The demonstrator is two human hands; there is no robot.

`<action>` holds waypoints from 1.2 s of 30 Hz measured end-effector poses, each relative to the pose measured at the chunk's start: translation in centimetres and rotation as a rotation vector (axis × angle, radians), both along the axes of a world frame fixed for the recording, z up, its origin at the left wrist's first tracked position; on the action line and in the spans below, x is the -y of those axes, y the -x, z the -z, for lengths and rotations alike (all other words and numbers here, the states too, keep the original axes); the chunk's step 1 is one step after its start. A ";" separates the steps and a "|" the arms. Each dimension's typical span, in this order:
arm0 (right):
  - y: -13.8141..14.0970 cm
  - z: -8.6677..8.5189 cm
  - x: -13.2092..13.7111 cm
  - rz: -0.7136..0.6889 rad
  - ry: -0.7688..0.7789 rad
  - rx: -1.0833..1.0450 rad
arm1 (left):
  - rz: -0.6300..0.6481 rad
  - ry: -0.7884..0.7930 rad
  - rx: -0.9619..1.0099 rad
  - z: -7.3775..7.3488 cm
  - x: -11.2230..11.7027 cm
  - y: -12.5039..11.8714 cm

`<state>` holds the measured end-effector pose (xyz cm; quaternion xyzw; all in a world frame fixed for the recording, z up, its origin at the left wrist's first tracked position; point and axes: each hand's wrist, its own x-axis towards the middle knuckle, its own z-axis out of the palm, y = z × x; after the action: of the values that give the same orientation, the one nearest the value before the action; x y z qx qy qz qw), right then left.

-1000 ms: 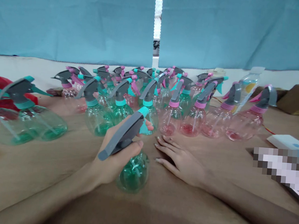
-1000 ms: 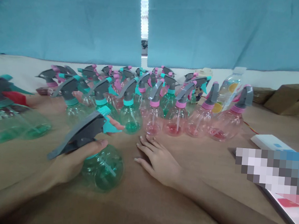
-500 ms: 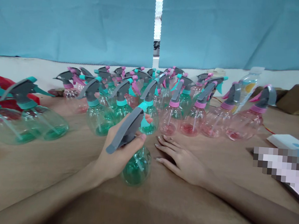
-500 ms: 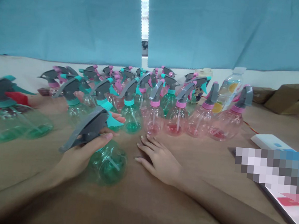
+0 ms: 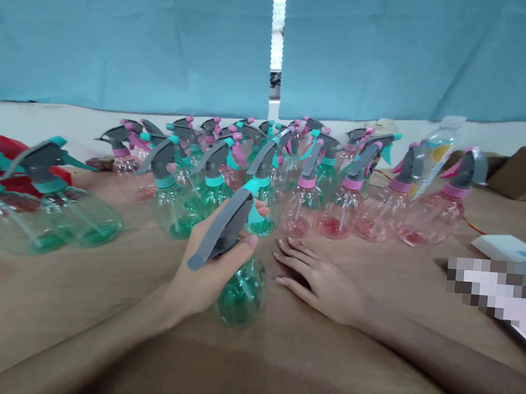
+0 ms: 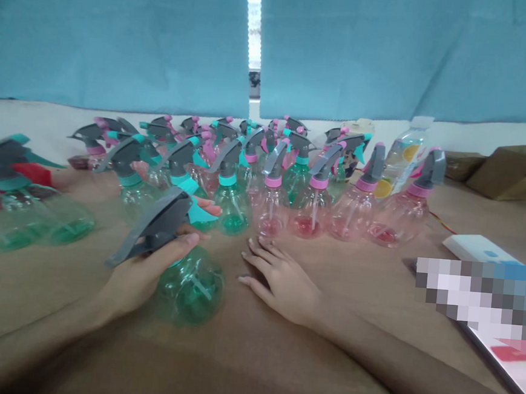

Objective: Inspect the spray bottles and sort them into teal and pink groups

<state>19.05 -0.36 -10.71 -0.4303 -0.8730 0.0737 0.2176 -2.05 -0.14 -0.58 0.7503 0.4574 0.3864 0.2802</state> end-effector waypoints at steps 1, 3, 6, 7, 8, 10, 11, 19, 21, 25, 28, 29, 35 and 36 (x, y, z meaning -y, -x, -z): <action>0.0 0.0 0.0 -0.001 -0.002 -0.012 | 0.007 0.009 0.000 0.0 0.0 0.0; 0.0 0.1 0.0 -0.005 -0.004 -0.035 | 0.015 0.010 0.005 0.0 0.1 0.0; -0.1 0.2 0.0 -0.008 -0.004 -0.051 | 0.006 -0.015 -0.001 -0.3 0.1 -0.2; -0.1 0.2 0.0 -0.009 -0.003 -0.052 | 0.006 -0.021 0.000 -0.3 0.2 -0.2; -0.1 0.2 0.0 -0.010 -0.003 -0.051 | 0.012 -0.024 0.005 -0.3 0.2 -0.3; -0.1 0.2 0.0 -0.012 -0.002 -0.042 | 0.026 -0.023 0.020 -0.2 0.1 -0.3; -0.1 0.2 0.0 -0.011 -0.001 -0.034 | 0.029 -0.018 0.024 -0.1 0.1 -0.2; 0.0 -0.1 0.1 -0.005 0.010 -0.017 | 0.076 0.068 0.046 -0.4 0.0 0.2; 0.0 -0.2 0.1 -0.005 0.015 -0.002 | 0.090 0.089 0.056 -0.7 0.0 0.3; 0.0 -0.3 0.1 0.003 0.020 -0.005 | 0.124 0.119 0.092 -0.6 0.1 0.4; 0.0 -0.3 0.1 0.000 0.018 -0.006 | 0.133 0.126 0.107 -0.3 0.0 0.7; 0.0 -0.3 0.1 -0.002 0.016 -0.003 | 0.133 0.126 0.107 -0.2 0.0 0.7; 0.0 -0.2 0.1 0.001 0.003 0.053 | 0.106 0.086 0.109 -0.1 -0.3 0.6; 0.0 -0.2 0.1 0.002 0.002 0.061 | 0.104 0.076 0.114 -0.1 -0.3 0.5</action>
<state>19.07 -0.42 -10.51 -0.4333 -0.8787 0.0612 0.1908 -2.53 0.16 -0.46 0.7388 0.4154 0.3957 0.3536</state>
